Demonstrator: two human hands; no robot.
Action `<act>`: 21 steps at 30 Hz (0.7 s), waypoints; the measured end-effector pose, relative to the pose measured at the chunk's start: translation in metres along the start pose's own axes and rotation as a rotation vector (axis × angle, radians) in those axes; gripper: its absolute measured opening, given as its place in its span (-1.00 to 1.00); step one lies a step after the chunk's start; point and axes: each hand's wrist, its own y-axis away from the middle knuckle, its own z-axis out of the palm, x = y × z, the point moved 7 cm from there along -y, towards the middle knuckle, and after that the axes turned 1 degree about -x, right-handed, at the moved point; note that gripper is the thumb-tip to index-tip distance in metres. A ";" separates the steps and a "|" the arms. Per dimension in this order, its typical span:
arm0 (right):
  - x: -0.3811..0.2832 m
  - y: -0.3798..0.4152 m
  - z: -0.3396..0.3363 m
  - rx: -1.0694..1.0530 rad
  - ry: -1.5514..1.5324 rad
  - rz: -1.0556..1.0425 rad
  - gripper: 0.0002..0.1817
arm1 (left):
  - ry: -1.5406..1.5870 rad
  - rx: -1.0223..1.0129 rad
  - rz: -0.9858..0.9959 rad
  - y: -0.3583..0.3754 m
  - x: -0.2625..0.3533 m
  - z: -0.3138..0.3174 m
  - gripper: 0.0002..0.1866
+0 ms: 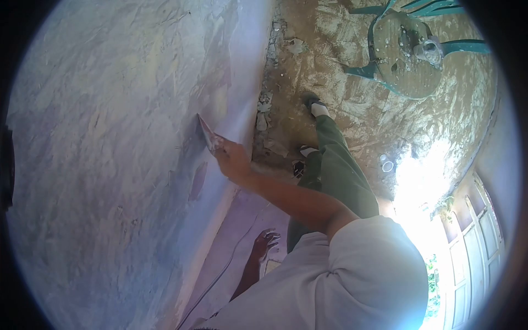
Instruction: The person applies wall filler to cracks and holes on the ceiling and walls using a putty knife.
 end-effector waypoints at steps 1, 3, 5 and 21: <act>0.029 -0.005 -0.007 -0.056 -0.179 0.136 -0.70 | -0.023 0.010 -0.034 -0.001 -0.003 -0.001 -0.66; 0.042 -0.027 -0.033 0.158 -0.422 0.210 -0.79 | 0.037 0.027 -0.030 0.001 -0.008 -0.004 -0.67; 0.073 -0.070 -0.070 0.293 -0.145 0.034 -0.79 | 0.088 0.032 0.000 0.001 -0.008 -0.004 -0.67; 0.039 0.038 0.026 -0.057 -0.193 -0.085 -0.82 | 0.142 -0.030 0.031 -0.015 -0.103 -0.015 -0.64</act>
